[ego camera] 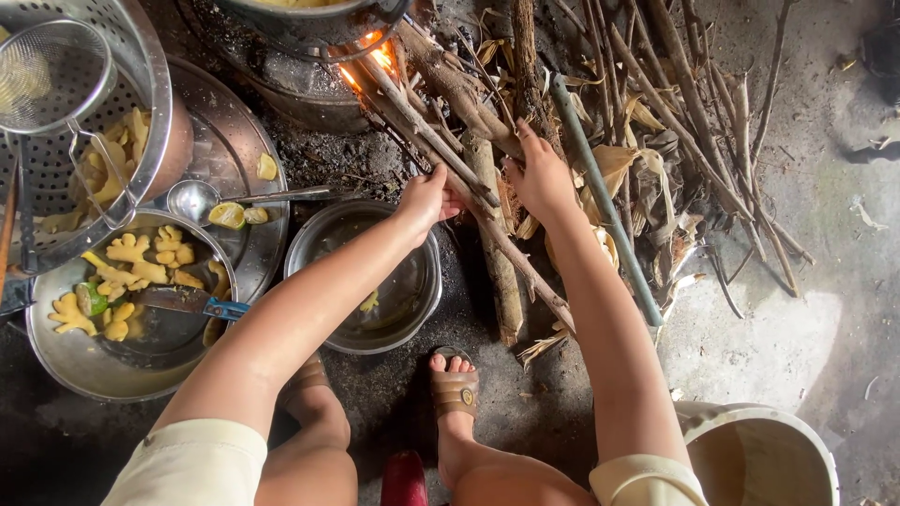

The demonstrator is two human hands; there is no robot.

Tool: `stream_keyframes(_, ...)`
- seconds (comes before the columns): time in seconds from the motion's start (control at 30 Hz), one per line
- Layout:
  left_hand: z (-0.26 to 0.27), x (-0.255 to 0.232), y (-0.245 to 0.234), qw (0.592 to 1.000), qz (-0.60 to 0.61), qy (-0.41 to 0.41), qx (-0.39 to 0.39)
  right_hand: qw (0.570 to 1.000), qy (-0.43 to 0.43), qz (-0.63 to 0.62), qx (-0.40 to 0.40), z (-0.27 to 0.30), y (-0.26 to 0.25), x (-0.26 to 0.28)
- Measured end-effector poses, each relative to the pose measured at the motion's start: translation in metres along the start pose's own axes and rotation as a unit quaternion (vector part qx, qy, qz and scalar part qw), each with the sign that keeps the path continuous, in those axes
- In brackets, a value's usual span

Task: The person stirs yellow food items in a pot over a wood fire using chopsticks, then adds more pieces from a colander. They adjust the firewood and later use a knife to cut yellow pieces over a bowl.

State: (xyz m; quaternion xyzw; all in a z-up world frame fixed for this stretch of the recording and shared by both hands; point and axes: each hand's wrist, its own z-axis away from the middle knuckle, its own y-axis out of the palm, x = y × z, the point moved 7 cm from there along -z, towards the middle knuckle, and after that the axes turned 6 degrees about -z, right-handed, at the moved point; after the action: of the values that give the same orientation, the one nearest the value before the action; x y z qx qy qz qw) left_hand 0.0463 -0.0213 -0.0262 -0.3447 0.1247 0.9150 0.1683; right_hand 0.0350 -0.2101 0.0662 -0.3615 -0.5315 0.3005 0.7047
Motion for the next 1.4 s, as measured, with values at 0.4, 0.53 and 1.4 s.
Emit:
stream_keyframes(0.4,0.001,0.000,-0.001,1.000,0.007,-0.004,0.003,0.955,-0.186,0.126,-0.195,0.002,-0.017,0.003)
stream_keyframes(0.53,-0.005,0.003,-0.001,1.000,0.024,-0.003,0.000,0.935,-0.234,0.117,-0.241,-0.005,-0.009,-0.001)
stream_keyframes(1.4,0.000,-0.011,0.001,1.000,0.001,0.015,-0.020,0.968,-0.146,0.194,-0.056,-0.059,0.039,-0.013)
